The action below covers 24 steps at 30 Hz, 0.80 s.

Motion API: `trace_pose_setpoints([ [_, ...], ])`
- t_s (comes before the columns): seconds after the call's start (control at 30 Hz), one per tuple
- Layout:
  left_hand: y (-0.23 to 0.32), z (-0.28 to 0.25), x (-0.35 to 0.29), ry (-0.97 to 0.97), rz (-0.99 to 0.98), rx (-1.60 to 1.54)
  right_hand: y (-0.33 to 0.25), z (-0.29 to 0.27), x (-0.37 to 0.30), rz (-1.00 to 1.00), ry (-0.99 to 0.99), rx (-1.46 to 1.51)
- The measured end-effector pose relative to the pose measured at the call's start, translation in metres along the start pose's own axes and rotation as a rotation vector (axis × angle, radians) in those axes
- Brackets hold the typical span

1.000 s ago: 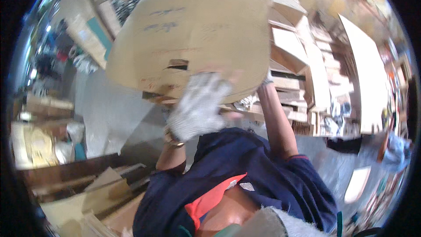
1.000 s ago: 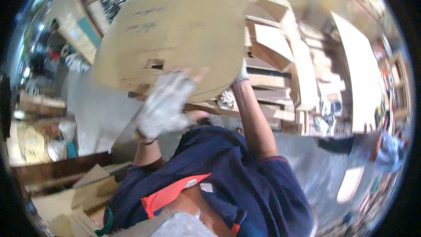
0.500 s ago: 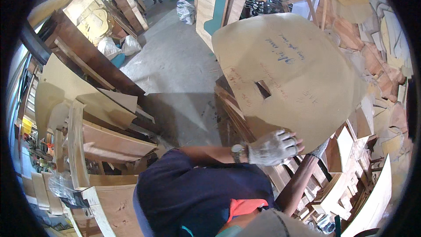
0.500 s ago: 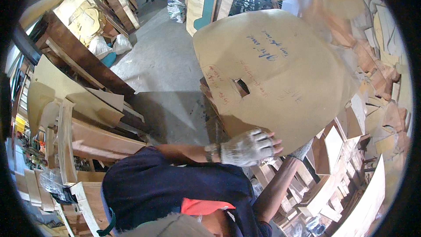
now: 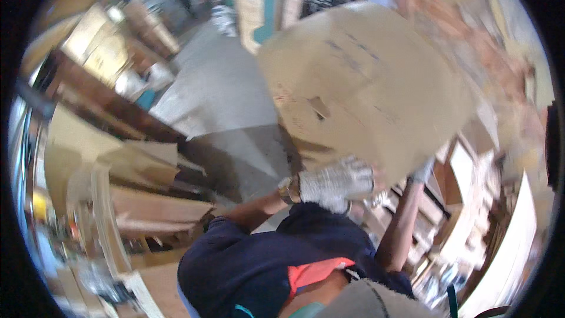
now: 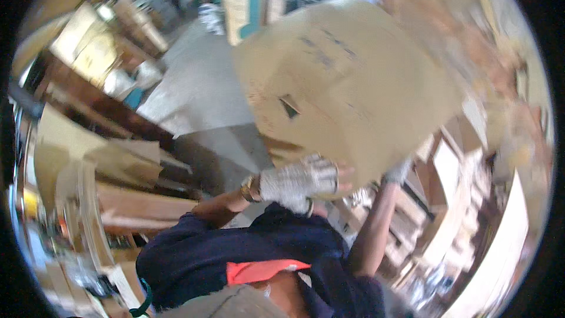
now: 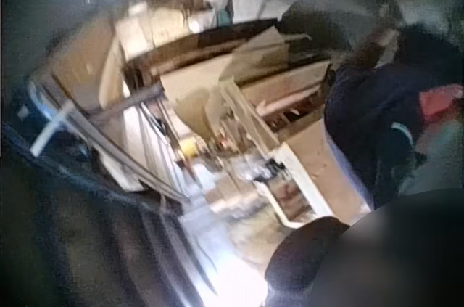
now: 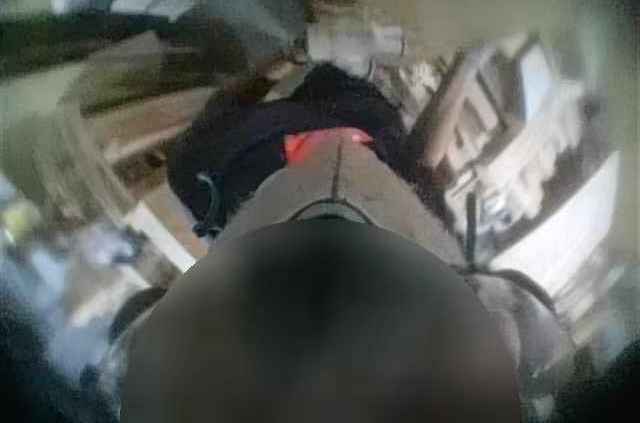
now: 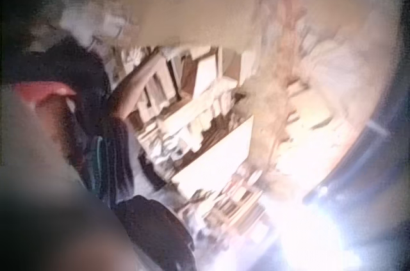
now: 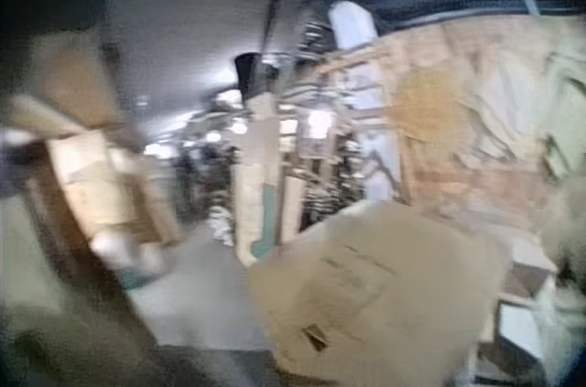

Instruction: The person handles various wooden pieces, aligns them, and uses a hammer to tap small wooden blocks together on a workbench. They also move around the workshop, pick up wood pieces, and place them on the bench.

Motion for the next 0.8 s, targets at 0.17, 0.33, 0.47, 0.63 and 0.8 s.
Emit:
trace_pose_setpoints([
  [0.17,-0.019,-0.042,0.067,0.286,0.101,-0.114,-0.007,0.017,-0.02,0.187,0.183,0.313],
  [0.33,-0.064,-0.043,0.141,0.404,0.014,-0.209,-0.011,0.037,-0.011,0.225,-0.042,0.644],
  [0.47,-0.091,-0.027,0.189,0.462,0.0,-0.149,-0.008,0.036,0.007,0.23,-0.102,0.805],
  [0.63,-0.118,-0.011,0.22,0.445,-0.103,-0.094,-0.005,0.03,0.021,0.157,0.065,0.64],
  [0.8,-0.12,-0.005,0.222,0.412,-0.122,-0.071,-0.026,0.037,0.019,-0.003,-0.001,0.312],
])
Point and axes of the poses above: each hand's wrist, its own x-axis towards the middle knuckle, its own z-axis out of the palm, y = z × x, the point moved 10 cm from there along x, towards the middle knuckle, and after that the axes turned 8 degrees about -x, right-handed, at the moved point
